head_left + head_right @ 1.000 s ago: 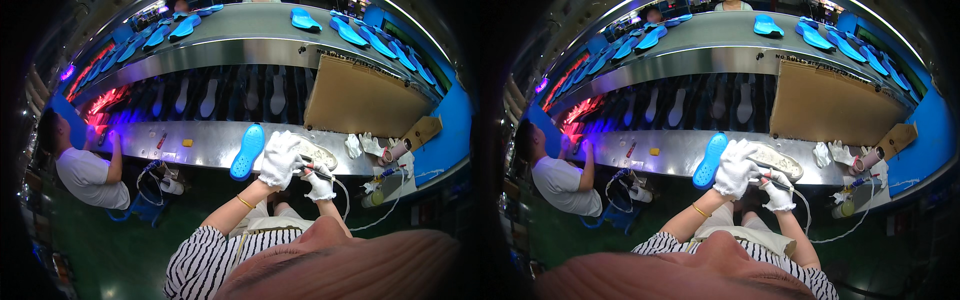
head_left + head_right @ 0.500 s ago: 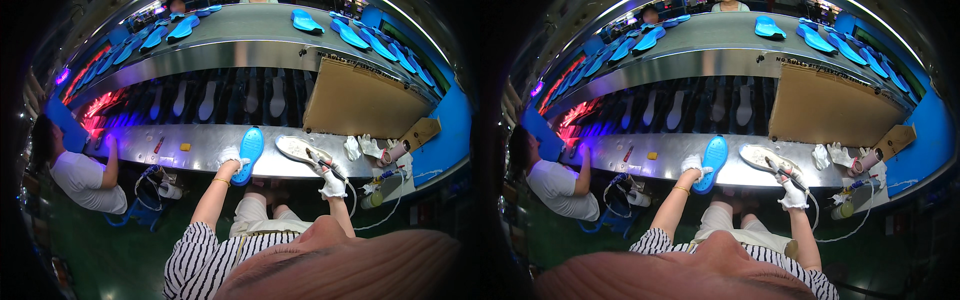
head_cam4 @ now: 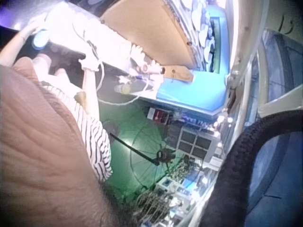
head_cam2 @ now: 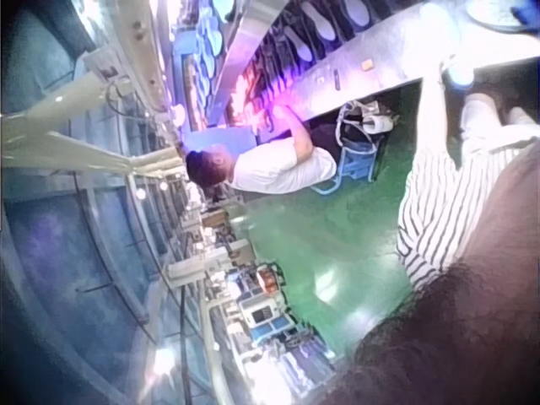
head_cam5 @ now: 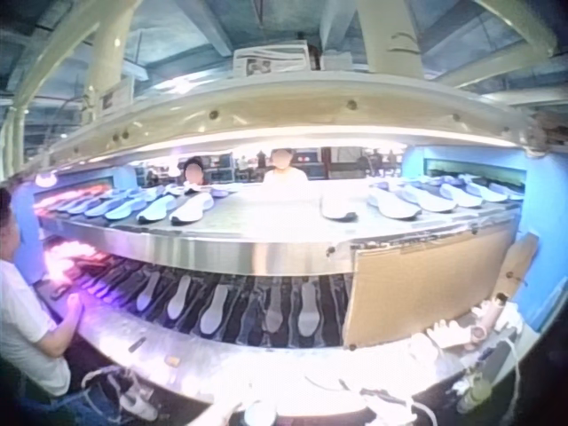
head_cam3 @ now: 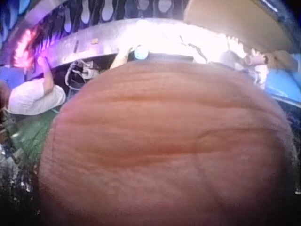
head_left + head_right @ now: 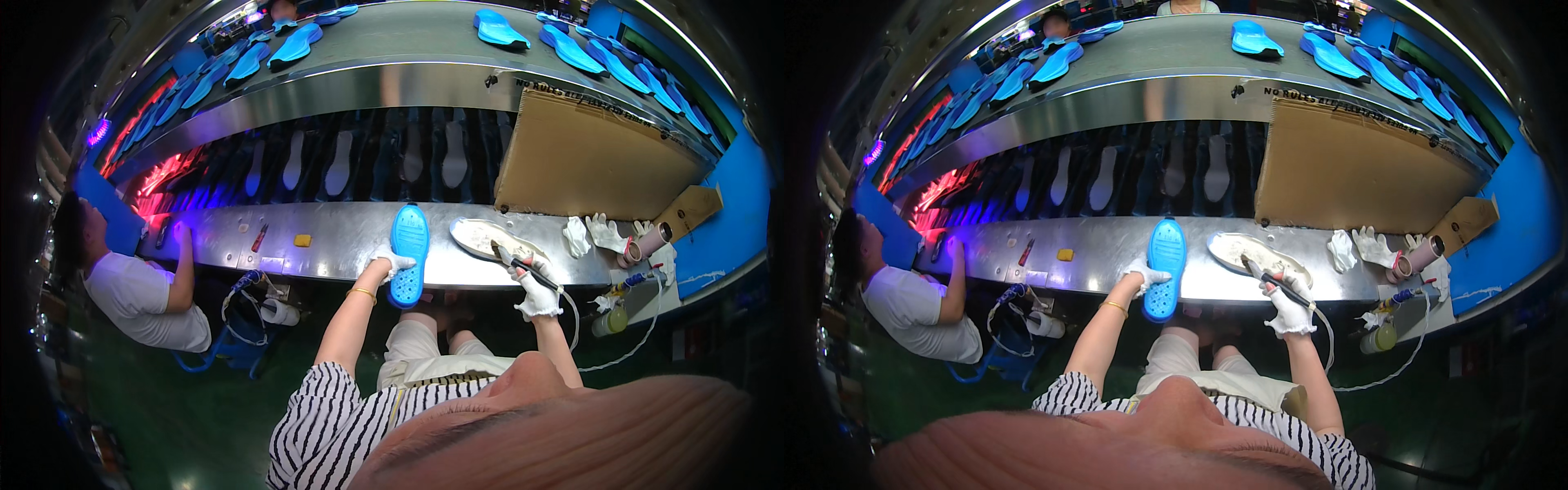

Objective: The person cleans a shoe sole and upper using a small brush and a cloth, then puts on white gloves to continue cleaning the blue sole component at a workstation.

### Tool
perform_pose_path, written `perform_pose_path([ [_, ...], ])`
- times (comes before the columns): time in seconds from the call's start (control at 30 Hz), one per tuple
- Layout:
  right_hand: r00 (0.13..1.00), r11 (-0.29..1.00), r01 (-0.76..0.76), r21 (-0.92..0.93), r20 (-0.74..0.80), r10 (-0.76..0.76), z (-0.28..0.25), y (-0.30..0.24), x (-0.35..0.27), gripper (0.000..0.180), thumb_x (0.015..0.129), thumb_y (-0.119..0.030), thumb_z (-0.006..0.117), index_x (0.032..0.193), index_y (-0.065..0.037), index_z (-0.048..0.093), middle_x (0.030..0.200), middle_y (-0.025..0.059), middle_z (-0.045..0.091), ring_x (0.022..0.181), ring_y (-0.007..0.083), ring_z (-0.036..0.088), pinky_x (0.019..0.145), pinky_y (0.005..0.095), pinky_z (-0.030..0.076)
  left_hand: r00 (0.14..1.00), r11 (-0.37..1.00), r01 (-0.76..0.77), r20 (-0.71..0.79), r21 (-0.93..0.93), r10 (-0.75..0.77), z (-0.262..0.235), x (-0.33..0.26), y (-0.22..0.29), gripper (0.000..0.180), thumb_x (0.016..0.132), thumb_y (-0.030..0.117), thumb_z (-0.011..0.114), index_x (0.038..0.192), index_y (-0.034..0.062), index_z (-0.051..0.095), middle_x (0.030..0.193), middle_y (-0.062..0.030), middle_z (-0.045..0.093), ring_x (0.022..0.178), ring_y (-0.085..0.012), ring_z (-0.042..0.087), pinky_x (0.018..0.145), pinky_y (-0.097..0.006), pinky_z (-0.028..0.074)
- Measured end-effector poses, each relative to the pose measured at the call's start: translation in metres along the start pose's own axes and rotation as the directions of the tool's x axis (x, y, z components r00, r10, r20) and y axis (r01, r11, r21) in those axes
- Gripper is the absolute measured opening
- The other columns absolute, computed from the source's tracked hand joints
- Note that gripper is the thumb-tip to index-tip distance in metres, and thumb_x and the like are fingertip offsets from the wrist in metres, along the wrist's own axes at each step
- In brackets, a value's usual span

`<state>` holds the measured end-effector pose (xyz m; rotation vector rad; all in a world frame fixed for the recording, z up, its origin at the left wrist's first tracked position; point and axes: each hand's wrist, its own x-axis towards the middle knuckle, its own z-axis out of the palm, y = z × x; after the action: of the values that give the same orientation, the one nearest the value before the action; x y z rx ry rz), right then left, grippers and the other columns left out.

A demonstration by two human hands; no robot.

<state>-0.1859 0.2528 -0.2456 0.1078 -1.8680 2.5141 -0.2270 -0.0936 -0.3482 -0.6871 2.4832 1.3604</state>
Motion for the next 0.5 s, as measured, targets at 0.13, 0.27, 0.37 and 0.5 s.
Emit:
perform_pose_path([
  [0.13, 1.000, 0.999, -0.013, -0.032, 0.007, 0.013, -0.013, -0.004, 0.000, 0.021, 0.080, 0.002, 0.060, 0.098, 0.002, 0.051, 0.088, 0.0099, 0.060, 0.077, 0.0162, 0.061, 0.070, 0.0262, 0.050, 0.917, 0.540, 0.193, 0.346, -0.819, 0.197, 0.017, -0.042, 0.021, 0.037, 0.073, 0.008, 0.063, 0.109, 0.0002, 0.054, 0.097, -0.0131, 0.062, 0.079, -0.0274, 0.063, 0.078, -0.042, 0.052],
  [0.27, 0.998, 0.998, -0.064, 0.012, -0.002, 0.065, -0.014, -0.020, 0.005, 0.021, 0.081, -0.002, 0.062, 0.099, -0.001, 0.053, 0.092, 0.0088, 0.059, 0.078, 0.0172, 0.061, 0.073, 0.0270, 0.050, 0.798, 0.085, 0.321, 0.318, -0.943, 0.512, 0.013, -0.100, 0.061, 0.057, 0.076, 0.015, 0.062, 0.126, 0.0019, 0.038, 0.118, -0.0176, 0.051, 0.108, -0.0341, 0.051, 0.094, -0.052, 0.040],
  [0.37, 0.997, 0.992, -0.061, 0.110, 0.048, 0.056, 0.006, -0.051, 0.005, 0.018, 0.082, -0.004, 0.062, 0.097, -0.003, 0.052, 0.090, 0.0084, 0.059, 0.078, 0.0164, 0.061, 0.073, 0.0277, 0.050, 0.659, -0.185, 0.436, 0.173, -0.881, 0.732, 0.016, -0.129, 0.099, 0.095, 0.071, 0.047, 0.069, 0.139, 0.0053, 0.016, 0.138, -0.0207, 0.030, 0.127, -0.0450, 0.028, 0.104, -0.062, 0.023],
  [0.5, 0.980, 0.992, -0.022, 0.123, 0.198, -0.003, 0.033, -0.067, 0.008, 0.018, 0.080, -0.004, 0.063, 0.094, -0.003, 0.052, 0.087, 0.0076, 0.060, 0.075, 0.0146, 0.060, 0.069, 0.0267, 0.049, 0.703, -0.102, 0.420, 0.252, -0.902, 0.665, 0.024, -0.133, 0.111, 0.105, 0.064, 0.074, 0.056, 0.138, 0.0089, 0.022, 0.130, -0.0217, 0.038, 0.120, -0.0430, 0.039, 0.098, -0.065, 0.030],
])
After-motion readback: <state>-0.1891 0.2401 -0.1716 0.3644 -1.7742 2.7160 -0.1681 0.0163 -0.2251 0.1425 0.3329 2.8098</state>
